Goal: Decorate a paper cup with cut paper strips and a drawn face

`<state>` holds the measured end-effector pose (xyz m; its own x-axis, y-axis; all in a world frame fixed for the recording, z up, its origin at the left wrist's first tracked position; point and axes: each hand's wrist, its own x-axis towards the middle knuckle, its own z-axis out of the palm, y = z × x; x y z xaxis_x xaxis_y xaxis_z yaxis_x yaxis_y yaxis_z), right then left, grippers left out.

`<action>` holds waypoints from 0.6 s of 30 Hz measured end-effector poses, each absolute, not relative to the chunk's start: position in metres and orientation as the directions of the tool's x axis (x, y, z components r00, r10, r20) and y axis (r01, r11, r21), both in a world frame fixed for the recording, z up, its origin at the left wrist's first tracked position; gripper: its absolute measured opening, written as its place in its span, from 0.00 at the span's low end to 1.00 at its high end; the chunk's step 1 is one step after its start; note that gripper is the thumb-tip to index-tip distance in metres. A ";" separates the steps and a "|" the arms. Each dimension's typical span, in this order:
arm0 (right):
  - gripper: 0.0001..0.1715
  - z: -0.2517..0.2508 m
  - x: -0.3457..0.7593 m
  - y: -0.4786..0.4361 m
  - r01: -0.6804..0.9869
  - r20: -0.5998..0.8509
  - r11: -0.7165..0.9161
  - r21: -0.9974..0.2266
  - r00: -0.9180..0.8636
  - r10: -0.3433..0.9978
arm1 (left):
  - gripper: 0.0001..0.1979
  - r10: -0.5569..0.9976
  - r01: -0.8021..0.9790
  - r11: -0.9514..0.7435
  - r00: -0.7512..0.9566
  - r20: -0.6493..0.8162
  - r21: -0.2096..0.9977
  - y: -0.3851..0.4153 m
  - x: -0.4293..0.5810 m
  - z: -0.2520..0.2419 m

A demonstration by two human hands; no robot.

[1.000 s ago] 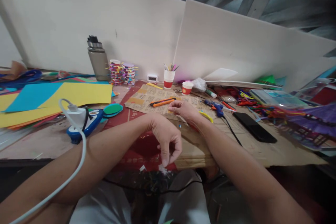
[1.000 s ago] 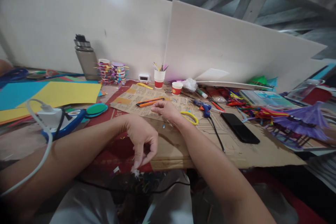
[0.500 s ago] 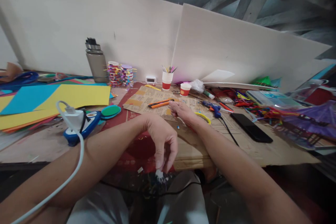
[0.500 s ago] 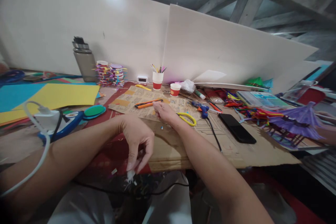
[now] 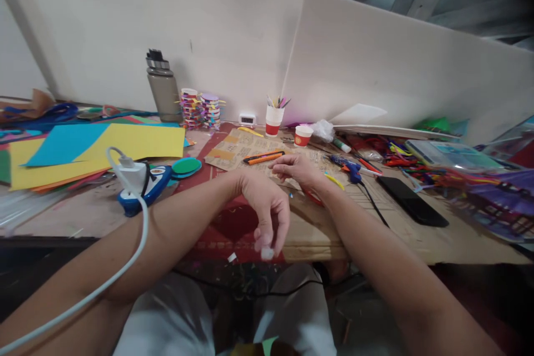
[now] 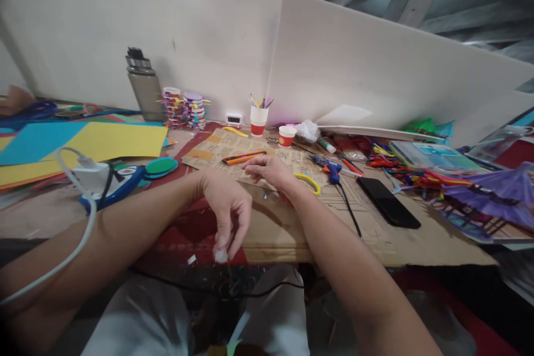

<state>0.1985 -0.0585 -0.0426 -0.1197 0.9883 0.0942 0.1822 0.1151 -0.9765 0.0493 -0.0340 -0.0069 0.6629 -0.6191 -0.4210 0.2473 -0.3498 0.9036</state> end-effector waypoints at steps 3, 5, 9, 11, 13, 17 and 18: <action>0.14 -0.041 0.201 -0.059 0.143 0.066 0.093 -0.985 -0.182 0.981 | 0.14 -0.535 0.227 -0.351 0.748 -0.393 0.909 -0.031 0.047 -0.005; 0.13 -0.042 0.202 -0.059 0.149 0.061 0.097 -0.984 -0.228 0.972 | 0.13 -0.496 0.197 -0.333 0.795 -0.349 0.922 -0.033 0.048 -0.003; 0.11 -0.040 0.202 -0.061 0.203 0.077 0.144 -0.969 -0.306 0.949 | 0.15 -0.634 0.182 -0.259 0.709 -0.309 0.949 -0.044 0.054 -0.004; 0.10 -0.038 0.199 -0.064 0.255 0.069 0.170 -0.952 -0.363 0.929 | 0.16 -0.708 0.222 -0.287 0.606 -0.363 0.932 -0.051 0.056 -0.005; 0.11 -0.035 0.197 -0.067 0.299 0.035 0.181 -0.937 -0.436 0.899 | 0.16 -0.703 0.231 -0.314 0.596 -0.389 0.921 -0.056 0.058 -0.004; 0.11 -0.033 0.194 -0.070 0.310 0.016 0.184 -0.933 -0.474 0.880 | 0.14 -0.619 0.140 -0.202 0.749 -0.237 0.969 -0.066 0.056 0.007; 0.10 -0.033 0.195 -0.070 0.316 0.021 0.183 -0.931 -0.453 0.891 | 0.15 -0.603 0.114 -0.176 0.772 -0.199 0.978 -0.068 0.055 0.009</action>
